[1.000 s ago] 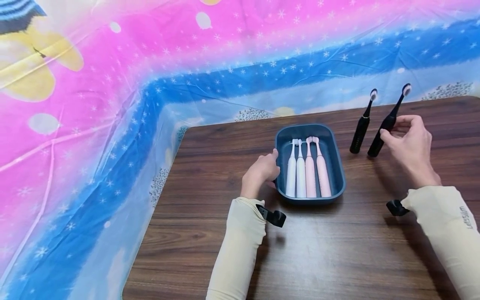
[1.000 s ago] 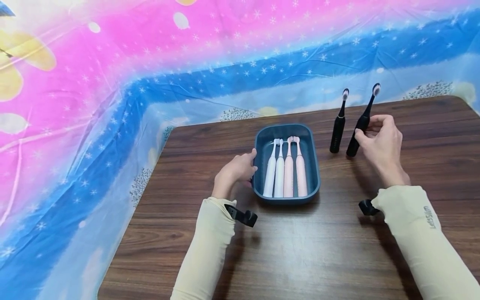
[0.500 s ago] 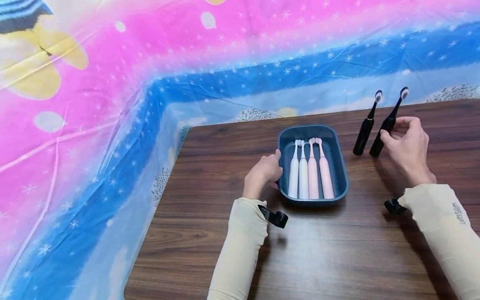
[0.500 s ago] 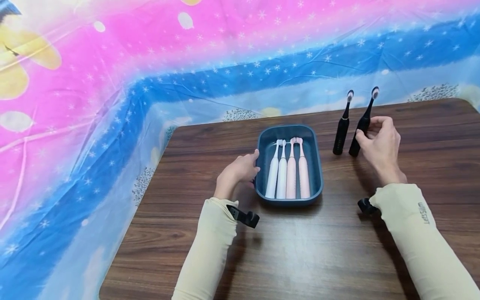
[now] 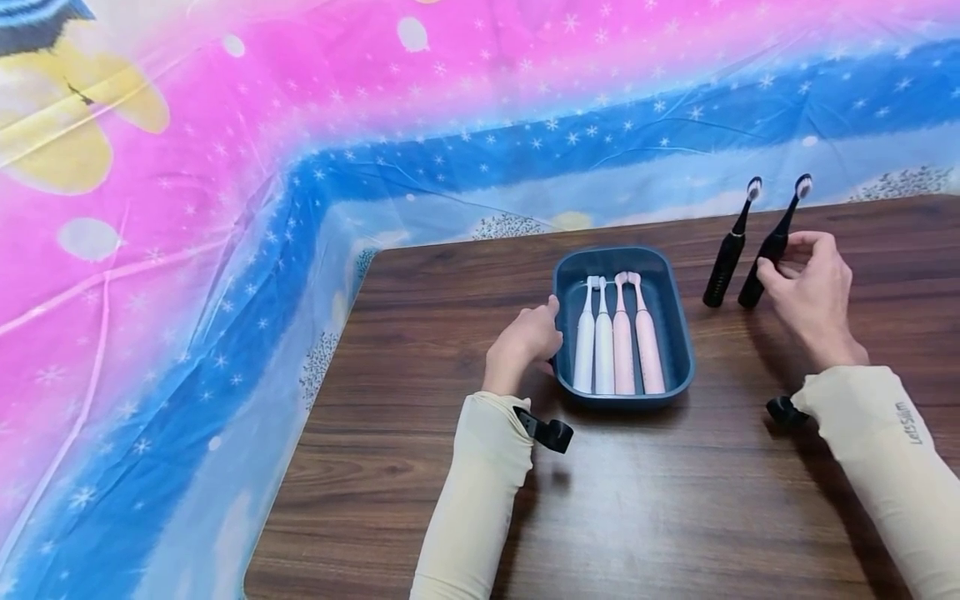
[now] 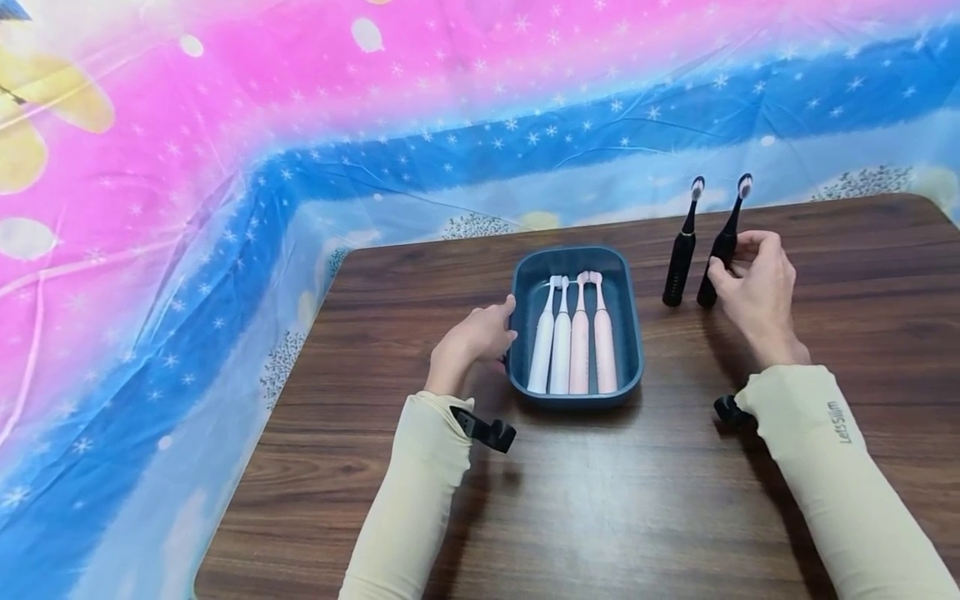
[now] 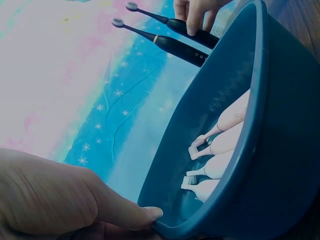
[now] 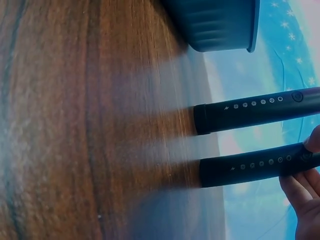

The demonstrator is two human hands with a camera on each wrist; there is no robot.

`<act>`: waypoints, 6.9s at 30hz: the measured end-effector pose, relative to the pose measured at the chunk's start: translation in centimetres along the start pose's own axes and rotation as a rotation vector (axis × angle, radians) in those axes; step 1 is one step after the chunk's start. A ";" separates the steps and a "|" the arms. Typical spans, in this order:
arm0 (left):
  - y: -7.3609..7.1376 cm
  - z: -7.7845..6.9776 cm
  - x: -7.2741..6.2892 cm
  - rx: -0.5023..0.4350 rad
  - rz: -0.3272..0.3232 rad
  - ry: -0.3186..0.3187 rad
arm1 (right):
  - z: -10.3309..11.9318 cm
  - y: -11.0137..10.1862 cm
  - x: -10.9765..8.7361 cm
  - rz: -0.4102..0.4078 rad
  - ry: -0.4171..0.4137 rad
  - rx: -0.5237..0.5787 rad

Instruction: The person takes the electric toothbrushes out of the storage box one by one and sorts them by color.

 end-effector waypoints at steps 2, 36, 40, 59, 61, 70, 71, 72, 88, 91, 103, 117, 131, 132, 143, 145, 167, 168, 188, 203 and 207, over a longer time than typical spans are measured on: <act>-0.1 0.0 0.0 -0.006 -0.001 -0.005 | 0.0 0.0 0.0 0.007 -0.005 -0.003; -0.2 -0.1 -0.1 0.010 0.012 0.009 | 1.3 -3.1 -1.9 -0.044 -0.053 0.037; -0.1 0.0 -0.2 0.008 0.006 0.003 | 2.2 -3.4 -2.8 -0.064 -0.085 0.040; -0.1 0.0 -0.3 -0.030 0.007 0.004 | 8.5 -0.2 -5.5 0.019 -0.329 0.057; -0.1 0.0 -0.3 -0.033 0.001 0.005 | 9.0 0.7 -5.7 0.061 -0.332 0.036; 0.0 -0.1 -0.2 -0.041 -0.007 0.005 | 10.3 4.8 -6.1 0.284 -0.286 -0.009; 0.0 -0.1 -0.2 -0.043 -0.008 0.005 | 10.5 5.2 -6.0 0.302 -0.278 -0.008; 0.0 -0.1 -0.2 -0.045 -0.008 0.007 | 10.6 5.6 -5.9 0.318 -0.271 -0.008; -0.2 -0.1 -0.1 -0.011 -0.003 0.016 | 11.4 9.8 -5.4 0.548 -0.148 -0.032; -0.2 -0.1 -0.1 -0.017 -0.005 0.015 | 11.2 10.8 -5.4 0.615 -0.098 -0.048; -0.1 0.0 0.0 0.006 -0.018 0.025 | 11.8 14.3 -6.3 0.750 -0.035 -0.100; -0.1 0.0 0.1 0.015 -0.026 0.021 | 13.1 14.6 -6.4 0.760 0.023 -0.216; -0.1 0.3 0.0 -0.013 0.007 0.038 | 13.5 15.4 -5.6 0.824 0.070 -0.251; -0.1 0.3 0.0 -0.007 0.008 0.042 | 13.6 15.4 -5.5 0.825 0.075 -0.258; 0.0 0.2 0.0 0.059 -0.013 0.039 | 13.9 16.2 -4.6 0.864 0.144 -0.291; 0.0 0.2 0.0 0.079 -0.015 0.037 | 13.9 16.4 -4.4 0.864 0.131 -0.299; -0.2 0.2 0.1 0.143 -0.039 0.028 | 14.0 17.5 -3.0 0.864 0.067 -0.345; -0.1 0.2 0.0 0.141 -0.033 0.028 | 14.0 17.5 -3.0 0.866 0.060 -0.349; -0.1 0.0 0.0 0.084 -0.006 0.024 | 13.5 16.6 -2.8 0.853 0.149 -0.308; 0.1 -0.2 0.1 -0.003 -0.008 0.022 | 13.2 16.0 -3.0 0.856 0.144 -0.251; 0.0 -0.3 0.1 0.004 -0.014 0.012 | 13.3 15.7 -3.1 0.843 0.123 -0.235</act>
Point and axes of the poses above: each hand's wrist, its own x-axis towards the middle knuckle, its own y-axis out of the palm, z = x × y, the point moved 2 cm from there along x, towards the middle knuckle, and after that the axes turned 13 degrees about z, right-handed, at the moved point
